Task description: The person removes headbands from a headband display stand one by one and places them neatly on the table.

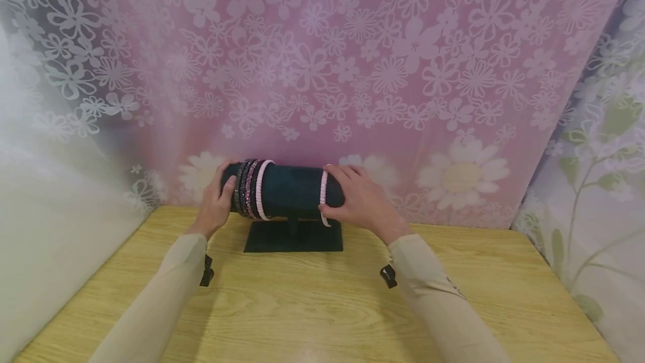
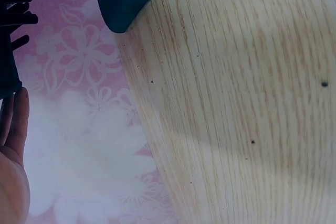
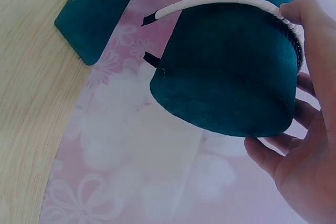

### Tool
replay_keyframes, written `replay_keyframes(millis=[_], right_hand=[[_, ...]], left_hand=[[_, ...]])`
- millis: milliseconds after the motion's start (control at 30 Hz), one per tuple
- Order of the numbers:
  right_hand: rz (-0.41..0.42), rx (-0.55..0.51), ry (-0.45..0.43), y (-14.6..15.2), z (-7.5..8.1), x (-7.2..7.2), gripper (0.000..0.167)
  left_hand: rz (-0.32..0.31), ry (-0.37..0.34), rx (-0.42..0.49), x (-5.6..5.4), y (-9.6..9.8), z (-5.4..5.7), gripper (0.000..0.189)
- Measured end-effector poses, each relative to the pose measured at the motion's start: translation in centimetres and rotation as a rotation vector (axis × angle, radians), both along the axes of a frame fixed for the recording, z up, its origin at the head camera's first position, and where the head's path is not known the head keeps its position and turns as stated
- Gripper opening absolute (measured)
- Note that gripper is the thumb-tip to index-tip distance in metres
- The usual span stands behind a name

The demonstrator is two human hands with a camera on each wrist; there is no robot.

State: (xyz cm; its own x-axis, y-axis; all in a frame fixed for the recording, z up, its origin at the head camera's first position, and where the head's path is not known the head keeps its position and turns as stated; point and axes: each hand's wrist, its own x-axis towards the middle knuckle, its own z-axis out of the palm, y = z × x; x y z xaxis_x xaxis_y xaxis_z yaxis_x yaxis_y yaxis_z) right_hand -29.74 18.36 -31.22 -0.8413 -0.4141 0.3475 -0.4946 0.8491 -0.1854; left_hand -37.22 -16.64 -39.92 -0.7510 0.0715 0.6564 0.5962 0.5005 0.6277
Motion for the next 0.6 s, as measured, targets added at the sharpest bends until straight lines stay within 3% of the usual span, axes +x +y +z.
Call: replay_keyframes(millis=[600], right_hand=[[0.011, -0.017, 0.005, 1.2, -0.1, 0.3, 0.085]], left_hand=[[-0.009, 0.02, -0.01, 0.2, 0.0, 0.2, 0.049]])
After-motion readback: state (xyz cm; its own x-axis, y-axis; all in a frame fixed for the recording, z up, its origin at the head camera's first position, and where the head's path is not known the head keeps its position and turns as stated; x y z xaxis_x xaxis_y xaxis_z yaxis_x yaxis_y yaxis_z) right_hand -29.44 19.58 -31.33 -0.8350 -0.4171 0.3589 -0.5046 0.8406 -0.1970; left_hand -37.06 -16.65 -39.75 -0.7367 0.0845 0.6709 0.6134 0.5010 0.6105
